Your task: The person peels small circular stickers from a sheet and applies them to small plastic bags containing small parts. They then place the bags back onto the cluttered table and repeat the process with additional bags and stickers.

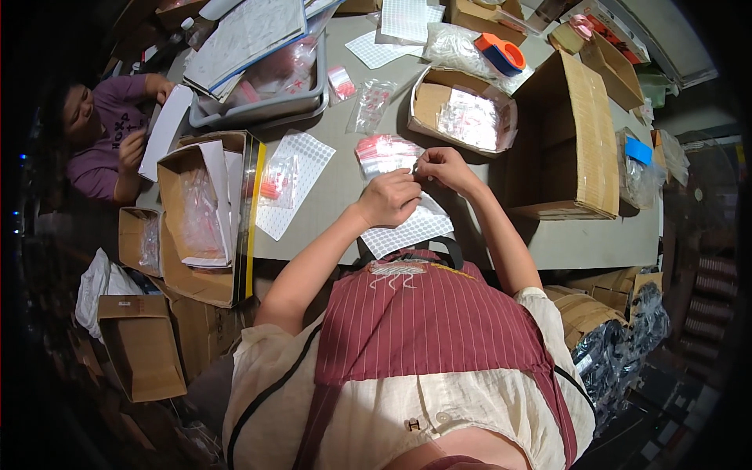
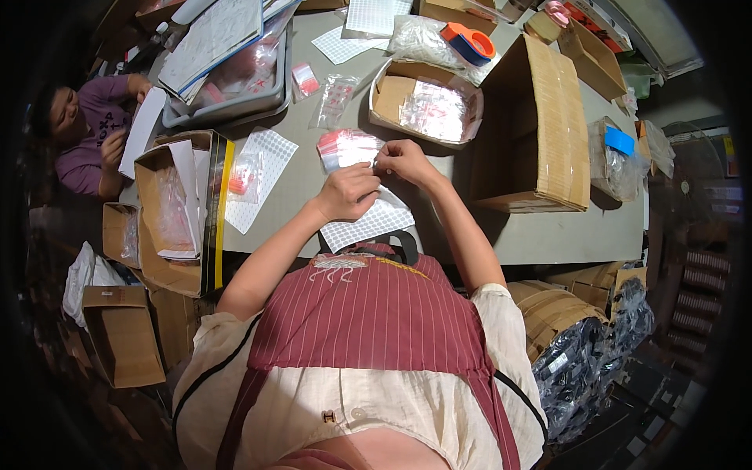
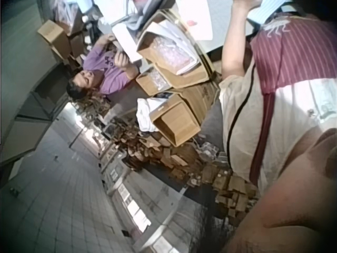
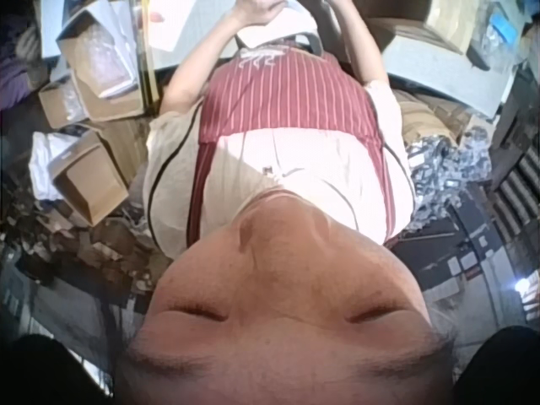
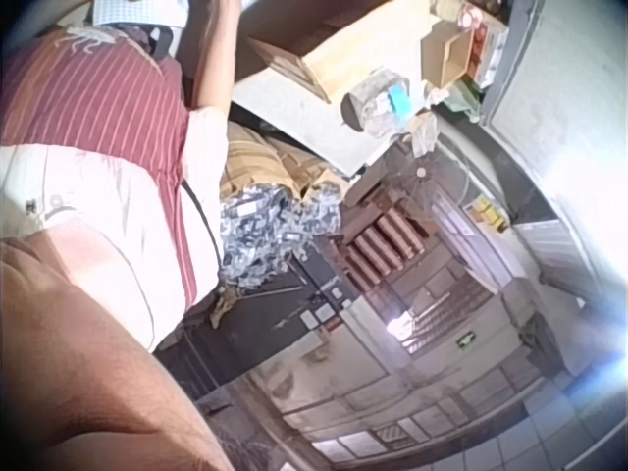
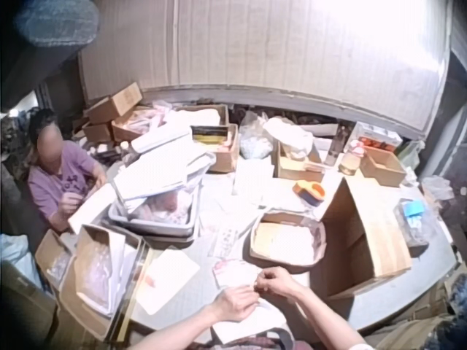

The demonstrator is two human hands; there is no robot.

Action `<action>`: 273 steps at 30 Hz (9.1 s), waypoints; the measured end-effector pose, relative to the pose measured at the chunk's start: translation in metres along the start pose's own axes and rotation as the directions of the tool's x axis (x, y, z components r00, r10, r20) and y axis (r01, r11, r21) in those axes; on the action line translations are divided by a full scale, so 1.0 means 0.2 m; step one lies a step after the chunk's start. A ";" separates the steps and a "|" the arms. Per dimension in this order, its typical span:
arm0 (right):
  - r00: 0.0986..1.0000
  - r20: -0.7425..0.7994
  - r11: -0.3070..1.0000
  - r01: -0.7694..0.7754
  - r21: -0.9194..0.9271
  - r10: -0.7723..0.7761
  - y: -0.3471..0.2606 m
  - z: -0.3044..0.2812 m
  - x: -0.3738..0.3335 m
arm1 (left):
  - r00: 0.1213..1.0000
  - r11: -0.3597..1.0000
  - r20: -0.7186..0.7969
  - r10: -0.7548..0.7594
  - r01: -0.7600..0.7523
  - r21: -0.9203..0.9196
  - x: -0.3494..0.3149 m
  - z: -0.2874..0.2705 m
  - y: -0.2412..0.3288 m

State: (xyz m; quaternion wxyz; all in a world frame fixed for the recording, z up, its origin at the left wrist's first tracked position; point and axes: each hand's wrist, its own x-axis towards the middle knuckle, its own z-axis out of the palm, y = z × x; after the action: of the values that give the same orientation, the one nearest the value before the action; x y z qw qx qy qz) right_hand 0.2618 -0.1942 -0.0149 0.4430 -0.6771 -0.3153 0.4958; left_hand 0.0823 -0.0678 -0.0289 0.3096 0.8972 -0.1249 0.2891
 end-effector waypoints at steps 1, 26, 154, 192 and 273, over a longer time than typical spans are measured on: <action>0.998 -0.058 1.000 -0.006 -0.014 0.006 0.00 0.00 0.00 | 1.000 1.000 -0.022 0.006 -0.006 -0.012 0.00 0.00 0.00; 0.959 -0.229 0.810 0.002 -0.586 -0.169 -0.12 -0.02 -0.02 | 0.998 0.998 0.007 0.067 -0.067 0.004 0.01 0.00 0.00; 0.745 -0.427 0.676 0.043 -0.736 -0.512 0.12 0.13 0.05 | 0.999 0.999 0.030 -0.021 0.022 -0.026 0.00 0.00 0.01; 0.963 -0.268 0.965 0.105 0.240 -0.038 0.12 -0.02 -0.26 | 0.997 0.999 0.070 -0.040 0.041 -0.009 0.01 0.00 0.00; 0.790 -0.406 0.634 -0.030 -0.773 -0.459 0.14 0.16 -0.43 | 0.958 0.952 0.021 -0.285 0.285 -0.108 0.02 0.00 -0.02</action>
State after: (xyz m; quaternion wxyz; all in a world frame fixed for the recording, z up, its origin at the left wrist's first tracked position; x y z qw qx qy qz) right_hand 0.2045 -0.2705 -0.0111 0.2574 -0.8672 -0.4248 0.0363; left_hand 0.0868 -0.0647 -0.0292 0.3966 0.8882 -0.0106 0.2318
